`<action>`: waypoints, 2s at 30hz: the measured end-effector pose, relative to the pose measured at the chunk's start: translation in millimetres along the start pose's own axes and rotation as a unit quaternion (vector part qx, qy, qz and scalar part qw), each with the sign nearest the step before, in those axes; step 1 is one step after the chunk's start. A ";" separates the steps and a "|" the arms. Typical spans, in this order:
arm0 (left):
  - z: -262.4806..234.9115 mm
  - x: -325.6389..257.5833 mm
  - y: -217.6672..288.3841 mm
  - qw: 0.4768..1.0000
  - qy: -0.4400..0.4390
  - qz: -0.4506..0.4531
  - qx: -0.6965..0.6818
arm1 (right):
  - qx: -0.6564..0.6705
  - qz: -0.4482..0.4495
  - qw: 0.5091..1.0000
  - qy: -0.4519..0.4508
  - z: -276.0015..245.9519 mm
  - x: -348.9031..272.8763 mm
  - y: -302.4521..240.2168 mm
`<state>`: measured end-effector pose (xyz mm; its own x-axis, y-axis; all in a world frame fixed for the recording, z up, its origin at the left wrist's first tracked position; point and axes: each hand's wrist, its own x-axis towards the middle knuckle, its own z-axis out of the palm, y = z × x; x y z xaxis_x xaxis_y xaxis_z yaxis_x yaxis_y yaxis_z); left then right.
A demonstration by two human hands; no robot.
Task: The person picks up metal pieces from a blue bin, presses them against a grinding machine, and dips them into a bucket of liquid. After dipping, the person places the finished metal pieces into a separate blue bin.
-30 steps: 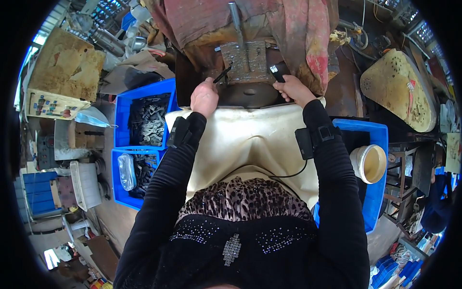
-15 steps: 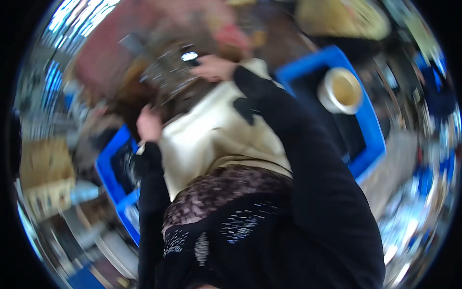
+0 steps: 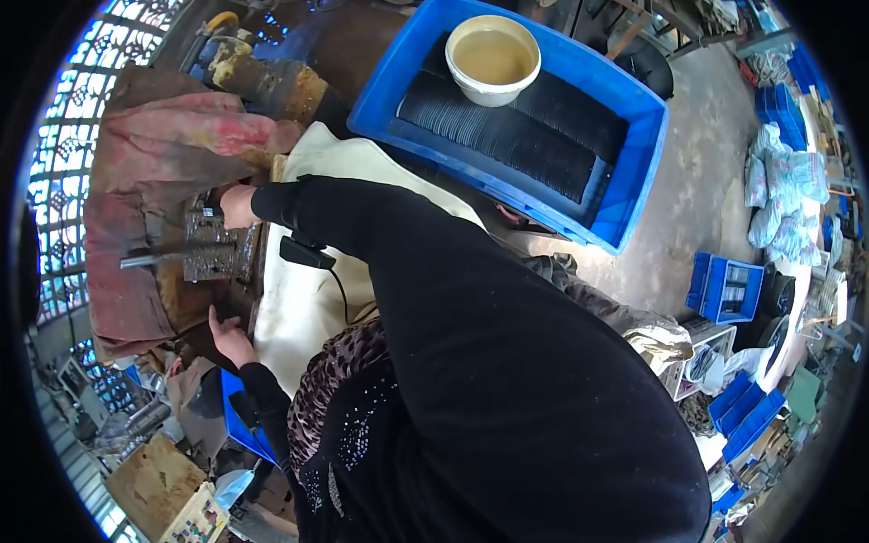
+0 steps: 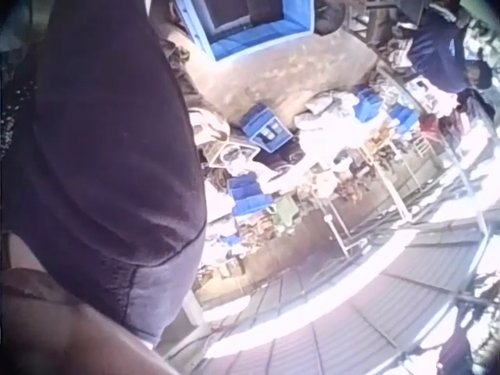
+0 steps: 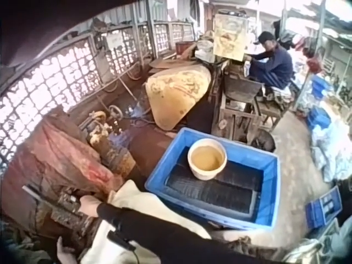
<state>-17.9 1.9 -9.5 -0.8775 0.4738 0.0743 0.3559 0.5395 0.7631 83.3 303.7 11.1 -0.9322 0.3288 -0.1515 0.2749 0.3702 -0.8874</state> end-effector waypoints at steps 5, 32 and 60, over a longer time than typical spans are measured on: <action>-8.8 -0.6 4.3 0.998 -0.033 -0.026 -0.045 | 0.042 0.021 0.998 -0.042 -0.7 -0.8 -2.6; 28.8 -23.9 190.9 0.865 -0.161 0.044 -0.473 | 0.267 -0.137 0.947 -0.111 -50.8 -130.7 -64.3; 14.6 -4.6 26.6 0.984 0.078 0.049 0.152 | -0.384 0.406 0.825 0.080 -259.8 -320.0 171.0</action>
<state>0.3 24.3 1.1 -0.8641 0.4349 0.2536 0.5007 0.6906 0.5219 489.8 487.5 21.0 -0.3407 0.8274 -0.4466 0.9195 0.3924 0.0256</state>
